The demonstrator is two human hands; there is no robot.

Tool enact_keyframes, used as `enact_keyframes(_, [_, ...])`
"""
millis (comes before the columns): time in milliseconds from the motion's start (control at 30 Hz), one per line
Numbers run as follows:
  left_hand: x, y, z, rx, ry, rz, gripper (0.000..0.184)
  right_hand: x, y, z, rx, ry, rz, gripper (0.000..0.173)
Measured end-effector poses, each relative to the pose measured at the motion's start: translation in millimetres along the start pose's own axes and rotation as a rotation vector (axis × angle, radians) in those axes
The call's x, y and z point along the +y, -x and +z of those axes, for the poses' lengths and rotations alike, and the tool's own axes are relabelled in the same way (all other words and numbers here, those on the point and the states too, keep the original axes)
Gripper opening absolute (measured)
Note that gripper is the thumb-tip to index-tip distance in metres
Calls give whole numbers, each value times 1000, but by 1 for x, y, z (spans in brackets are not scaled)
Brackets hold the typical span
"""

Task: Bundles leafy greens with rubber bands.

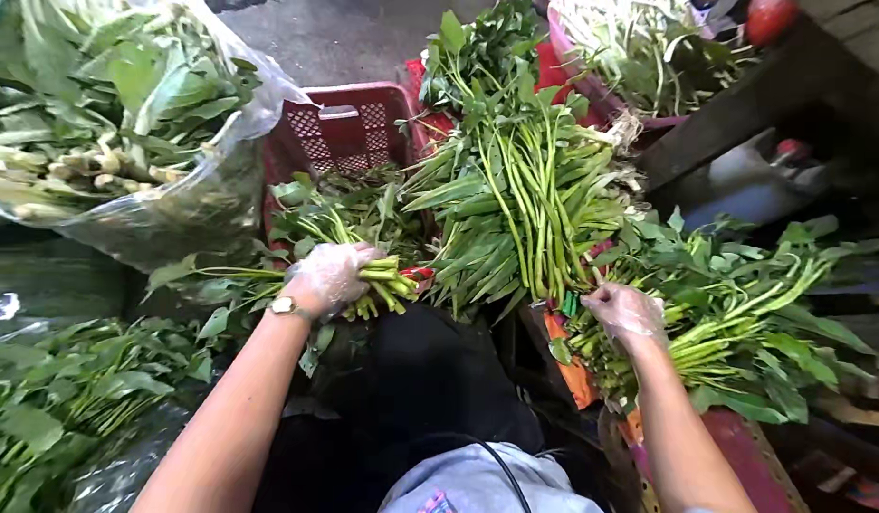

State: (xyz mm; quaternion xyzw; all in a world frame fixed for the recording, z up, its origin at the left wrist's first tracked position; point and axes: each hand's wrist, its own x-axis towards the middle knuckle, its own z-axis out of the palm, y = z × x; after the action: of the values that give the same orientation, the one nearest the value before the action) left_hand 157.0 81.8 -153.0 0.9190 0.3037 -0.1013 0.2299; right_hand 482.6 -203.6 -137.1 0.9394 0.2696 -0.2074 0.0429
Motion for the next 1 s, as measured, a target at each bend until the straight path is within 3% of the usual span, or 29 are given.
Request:
enact_keyframes(100, [-10, -5, 8, -50, 65, -46, 64, 5, -4, -2, 7, 2, -12, 35])
enact_keyframes(200, [-14, 16, -7, 63, 120, -128, 76, 11, -2, -6, 47, 14, -95, 33])
enact_keyframes(333, [-25, 70, -36, 418, 166, -259, 49, 14, 2, -7, 401, -115, -353, 33])
enact_keyframes(433, [-31, 122, -45, 783, 274, -372, 46, -32, 2, -3, 572, -375, -696, 34])
enact_keyframes(500, [-40, 143, -36, 1023, 375, -376, 44, -87, 1, 6, 485, -510, -902, 29])
enact_keyframes(600, [-58, 158, -17, 1202, 452, -368, 43, -179, -10, 13, 315, -384, -1089, 21])
enact_keyframes(733, [-71, 167, -1, 1209, 445, -445, 43, -268, -50, 5, 18, -256, -914, 24])
enact_keyframes(867, [-76, 175, 4, 1214, 502, -477, 42, -295, -69, -1, -133, -370, -791, 25])
enact_keyframes(1000, [-87, 178, 10, 1251, 659, -344, 39, -270, -42, -10, -378, -673, -651, 18])
